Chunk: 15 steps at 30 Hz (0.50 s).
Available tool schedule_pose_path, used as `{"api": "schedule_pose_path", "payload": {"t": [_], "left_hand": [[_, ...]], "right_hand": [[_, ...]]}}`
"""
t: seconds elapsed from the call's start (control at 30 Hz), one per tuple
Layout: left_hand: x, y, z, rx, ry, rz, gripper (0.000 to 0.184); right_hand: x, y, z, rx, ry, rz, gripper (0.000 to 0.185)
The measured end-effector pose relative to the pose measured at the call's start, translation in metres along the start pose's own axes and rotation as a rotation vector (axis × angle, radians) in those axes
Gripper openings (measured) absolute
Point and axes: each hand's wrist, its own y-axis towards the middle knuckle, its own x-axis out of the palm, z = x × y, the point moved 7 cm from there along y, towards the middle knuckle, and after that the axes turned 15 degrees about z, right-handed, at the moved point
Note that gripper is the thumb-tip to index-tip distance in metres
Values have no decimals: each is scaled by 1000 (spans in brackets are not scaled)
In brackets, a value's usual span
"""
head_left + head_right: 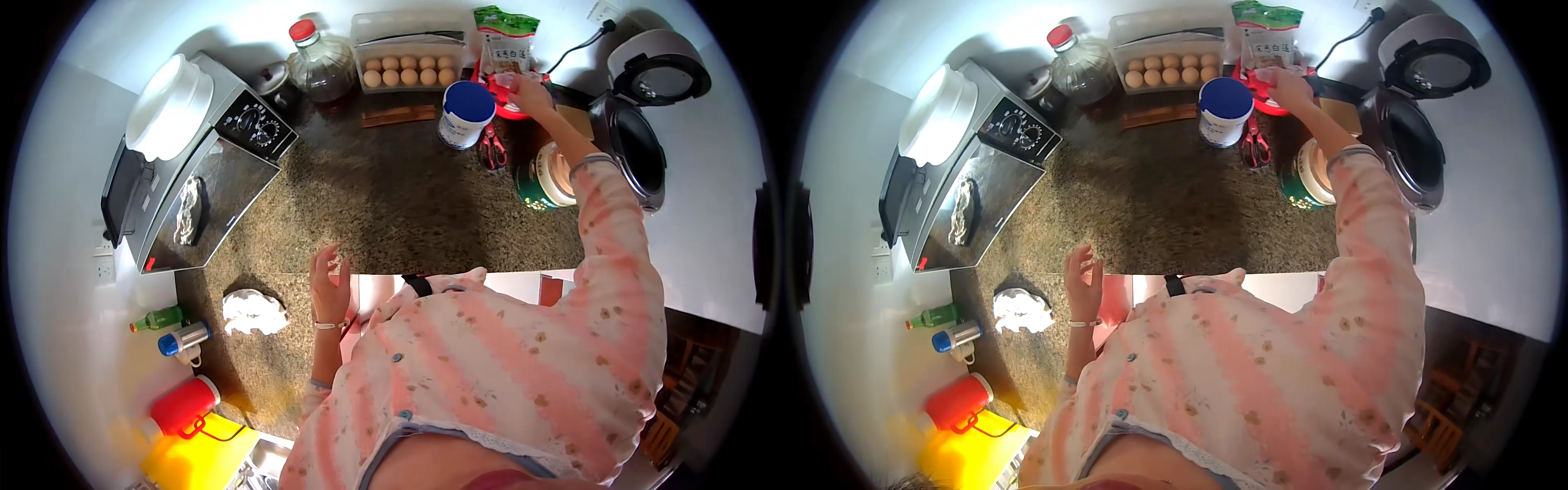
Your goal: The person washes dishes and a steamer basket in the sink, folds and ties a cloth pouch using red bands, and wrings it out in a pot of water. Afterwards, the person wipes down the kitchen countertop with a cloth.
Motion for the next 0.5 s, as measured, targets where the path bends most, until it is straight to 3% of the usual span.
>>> {"api": "schedule_pose_path", "payload": {"t": [0.03,0.17,0.2,0.23,0.27,0.3,0.33,0.37,0.5], "left_hand": [[-3,-4,-6,-21,10,19,32],[-13,-19,-22,-114,58,100,31],[-17,-24,-27,-158,79,158,31],[-15,-26,-30,-194,74,150,32],[-18,-31,-34,-237,74,146,33],[-21,-36,-37,-269,54,156,32],[-21,-36,-41,-306,31,161,32],[-23,-37,-43,-251,77,184,31],[-32,-38,-45,-213,139,250,29]], "right_hand": [[11,-2,-2,-22,5,-18,41],[56,8,12,-107,-1,-68,43],[79,18,23,-253,-56,-40,44],[76,22,17,-188,-255,-139,45],[84,26,23,-267,-150,-45,47],[58,17,-2,-230,-126,-149,51],[81,27,11,-443,34,-78,55],[104,39,37,-323,-79,-111,58],[98,34,34,-359,-81,-366,61]]}}
